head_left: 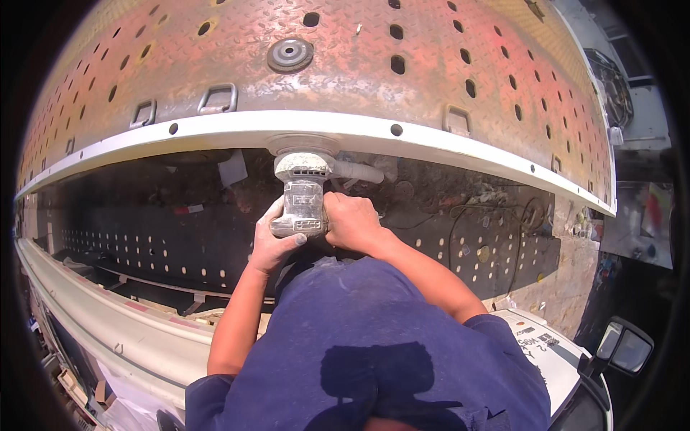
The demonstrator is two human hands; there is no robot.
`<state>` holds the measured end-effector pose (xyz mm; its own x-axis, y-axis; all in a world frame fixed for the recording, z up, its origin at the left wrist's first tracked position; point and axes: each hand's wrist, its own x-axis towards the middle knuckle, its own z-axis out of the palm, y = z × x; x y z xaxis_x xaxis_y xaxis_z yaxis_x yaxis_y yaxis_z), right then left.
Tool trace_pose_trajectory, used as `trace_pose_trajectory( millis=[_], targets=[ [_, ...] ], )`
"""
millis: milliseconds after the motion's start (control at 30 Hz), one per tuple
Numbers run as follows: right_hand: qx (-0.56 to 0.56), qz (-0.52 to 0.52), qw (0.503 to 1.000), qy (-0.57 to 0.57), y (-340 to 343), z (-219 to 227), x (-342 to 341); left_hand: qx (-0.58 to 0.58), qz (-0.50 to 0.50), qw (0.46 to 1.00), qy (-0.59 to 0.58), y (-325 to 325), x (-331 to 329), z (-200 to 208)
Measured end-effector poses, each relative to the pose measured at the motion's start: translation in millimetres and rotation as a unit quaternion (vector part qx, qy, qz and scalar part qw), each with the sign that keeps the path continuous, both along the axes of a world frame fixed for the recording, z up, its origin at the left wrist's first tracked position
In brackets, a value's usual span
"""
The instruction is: The person uses a handheld angle grinder to sand a white metal strip attached to a large perforated metal surface. The tool is moved back and forth along the strip, generating dust as the surface is smoothed.
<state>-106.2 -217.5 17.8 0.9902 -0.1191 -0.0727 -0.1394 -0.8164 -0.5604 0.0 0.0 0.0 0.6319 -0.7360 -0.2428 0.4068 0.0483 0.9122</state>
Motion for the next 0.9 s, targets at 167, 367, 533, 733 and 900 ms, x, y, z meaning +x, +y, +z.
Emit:
trace_pose_trajectory(
  millis=[167, 367, 533, 733, 900],
  targets=[
    [-0.024, -0.038, 0.999, -0.015, -31, -2, -45, 0.018, -0.048, 0.999, 0.002, -43, -29, 14],
    [-0.064, -0.074, 0.995, -0.005, -75, -1, -89, 0.005, -0.109, 0.993, 0.034, -92, -60, 5],
    [-0.072, -0.081, 0.994, -0.011, -79, 1, -96, 0.0, -0.104, 0.995, 0.0, -97, -65, 8],
    [-0.044, -0.057, 0.997, -0.034, -49, 8, -63, 0.017, -0.07, 0.997, 0.005, -60, -44, 15],
    [-0.026, -0.025, 0.998, -0.056, -21, 13, -31, -0.027, -0.022, 0.999, 0.041, -30, -21, 45]
  ],
)
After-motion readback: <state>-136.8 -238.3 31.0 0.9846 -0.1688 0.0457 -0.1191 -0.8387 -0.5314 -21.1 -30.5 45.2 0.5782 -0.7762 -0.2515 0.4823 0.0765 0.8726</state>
